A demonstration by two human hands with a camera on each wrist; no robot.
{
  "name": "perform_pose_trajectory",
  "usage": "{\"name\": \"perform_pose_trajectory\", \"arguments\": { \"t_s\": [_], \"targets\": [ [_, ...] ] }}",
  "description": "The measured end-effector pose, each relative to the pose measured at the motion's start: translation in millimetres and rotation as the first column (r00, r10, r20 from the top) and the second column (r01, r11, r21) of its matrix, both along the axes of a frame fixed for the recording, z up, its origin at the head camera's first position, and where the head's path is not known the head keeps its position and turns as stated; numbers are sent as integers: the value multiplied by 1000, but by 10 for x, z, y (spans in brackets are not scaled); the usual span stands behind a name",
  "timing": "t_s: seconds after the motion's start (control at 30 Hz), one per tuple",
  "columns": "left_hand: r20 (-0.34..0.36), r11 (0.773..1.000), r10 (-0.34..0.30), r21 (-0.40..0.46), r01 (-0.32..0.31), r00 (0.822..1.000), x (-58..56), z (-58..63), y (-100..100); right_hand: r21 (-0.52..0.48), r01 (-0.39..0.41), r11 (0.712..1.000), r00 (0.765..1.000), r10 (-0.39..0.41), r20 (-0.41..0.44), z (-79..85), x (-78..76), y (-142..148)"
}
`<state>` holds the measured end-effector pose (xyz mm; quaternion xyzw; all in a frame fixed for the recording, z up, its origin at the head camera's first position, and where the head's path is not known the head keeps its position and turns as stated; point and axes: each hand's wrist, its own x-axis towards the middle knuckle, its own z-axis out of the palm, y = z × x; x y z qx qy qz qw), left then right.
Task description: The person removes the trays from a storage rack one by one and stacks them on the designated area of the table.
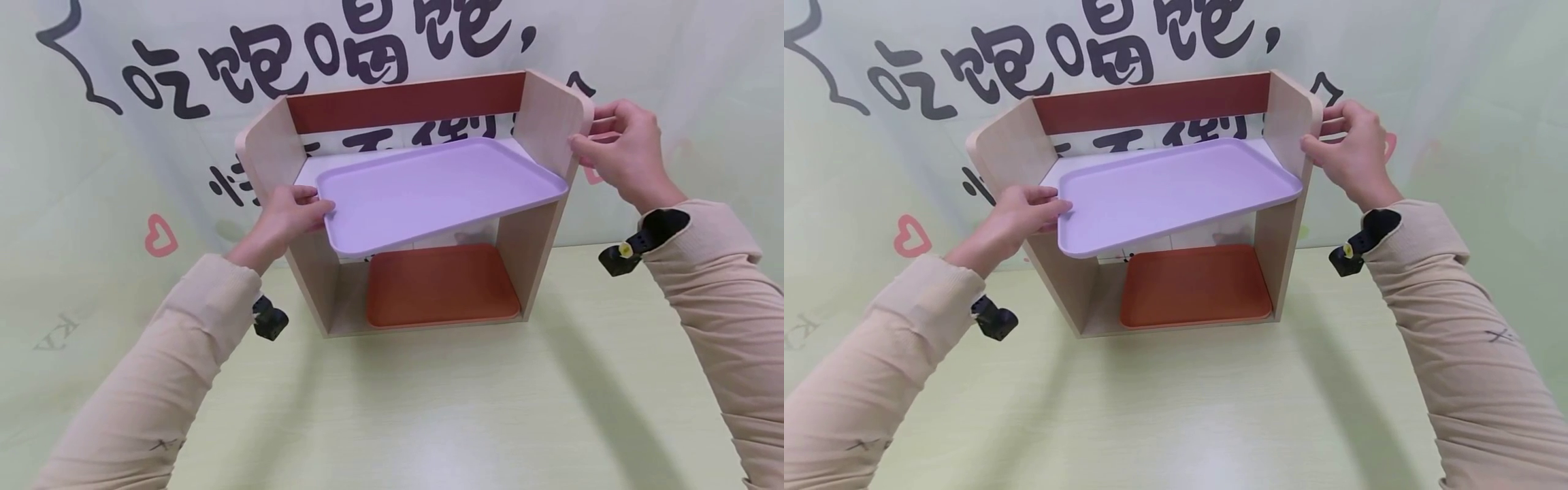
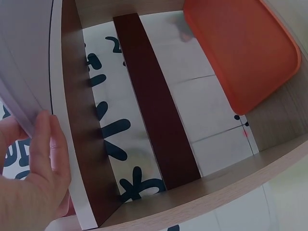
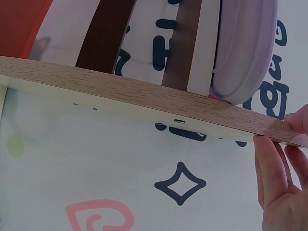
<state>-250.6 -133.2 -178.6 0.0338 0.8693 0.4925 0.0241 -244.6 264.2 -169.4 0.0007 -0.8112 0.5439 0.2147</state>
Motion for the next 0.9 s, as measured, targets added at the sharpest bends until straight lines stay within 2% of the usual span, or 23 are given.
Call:
{"name": "perform_pose_trajectory", "arguments": {
  "t_s": [0.33,0.5,0.73,0.9],
  "targets": [
    [-11,999,44,-3,-44,999,25,-29,13,-36,-23,999,1000,23,-18,-1,8,-4],
    [-18,998,52,24,-52,998,49,-39,20,-34,-22,999,1000,21,-22,-11,10,0],
    [-43,996,47,74,-44,998,145,-48,8,9,6,1000,1000,-6,-3,-19,-11,5],
    [-26,994,57,97,-54,998,236,-88,6,10,3,1000,1000,-3,-7,-26,-15,20]
  ]
}}
